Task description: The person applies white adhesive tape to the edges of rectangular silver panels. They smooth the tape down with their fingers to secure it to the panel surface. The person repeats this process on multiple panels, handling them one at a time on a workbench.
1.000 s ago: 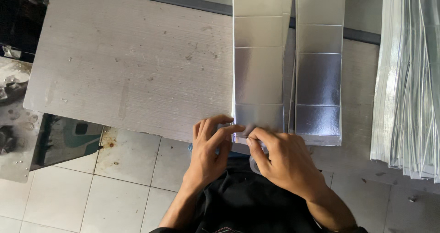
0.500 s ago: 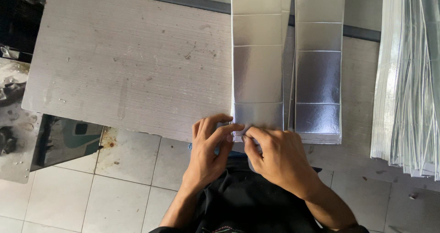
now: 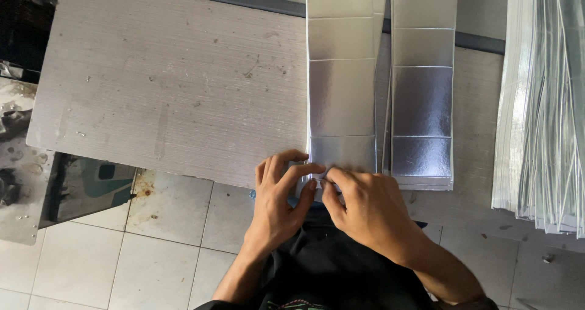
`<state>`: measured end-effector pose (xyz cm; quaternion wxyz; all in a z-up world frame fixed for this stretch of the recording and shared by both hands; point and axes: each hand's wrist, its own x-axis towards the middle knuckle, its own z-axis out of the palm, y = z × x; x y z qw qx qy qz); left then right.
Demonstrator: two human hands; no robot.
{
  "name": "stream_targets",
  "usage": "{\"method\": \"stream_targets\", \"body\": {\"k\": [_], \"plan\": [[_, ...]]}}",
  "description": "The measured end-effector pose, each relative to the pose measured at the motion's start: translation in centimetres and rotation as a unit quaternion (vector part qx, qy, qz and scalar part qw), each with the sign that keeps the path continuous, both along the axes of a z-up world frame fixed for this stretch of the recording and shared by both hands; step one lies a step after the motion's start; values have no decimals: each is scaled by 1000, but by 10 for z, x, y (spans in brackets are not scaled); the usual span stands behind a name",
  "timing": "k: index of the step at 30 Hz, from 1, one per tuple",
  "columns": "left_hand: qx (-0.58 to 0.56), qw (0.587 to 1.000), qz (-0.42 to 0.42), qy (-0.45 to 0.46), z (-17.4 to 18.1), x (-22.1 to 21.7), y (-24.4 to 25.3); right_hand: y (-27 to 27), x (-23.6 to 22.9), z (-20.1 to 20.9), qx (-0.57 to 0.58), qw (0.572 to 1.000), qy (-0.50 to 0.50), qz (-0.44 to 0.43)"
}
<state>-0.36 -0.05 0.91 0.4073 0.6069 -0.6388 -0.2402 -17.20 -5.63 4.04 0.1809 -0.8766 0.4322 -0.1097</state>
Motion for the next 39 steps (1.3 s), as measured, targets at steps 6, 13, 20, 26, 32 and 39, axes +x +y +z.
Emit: {"method": "stream_targets", "body": {"k": [6, 13, 20, 26, 32, 39], "plan": [[12, 1000, -5, 1, 4, 1, -3, 7, 8, 8, -133, 970, 204, 15], [29, 999, -4, 13, 6, 0, -1, 1, -28, 29, -71, 985, 156, 3], [25, 1000, -2, 10, 5, -1, -1, -10, -80, 20, 26, 994, 80, -66], [25, 1000, 0, 2, 7, -3, -3, -10, -78, 9, 52, 992, -27, -114], [28, 1000, -2, -4, 7, -3, -3, -12, -75, 1, 49, 991, -38, -116], [27, 1000, -2, -10, 5, -3, -2, -12, -72, 1, 53, 990, -21, -131]]}}
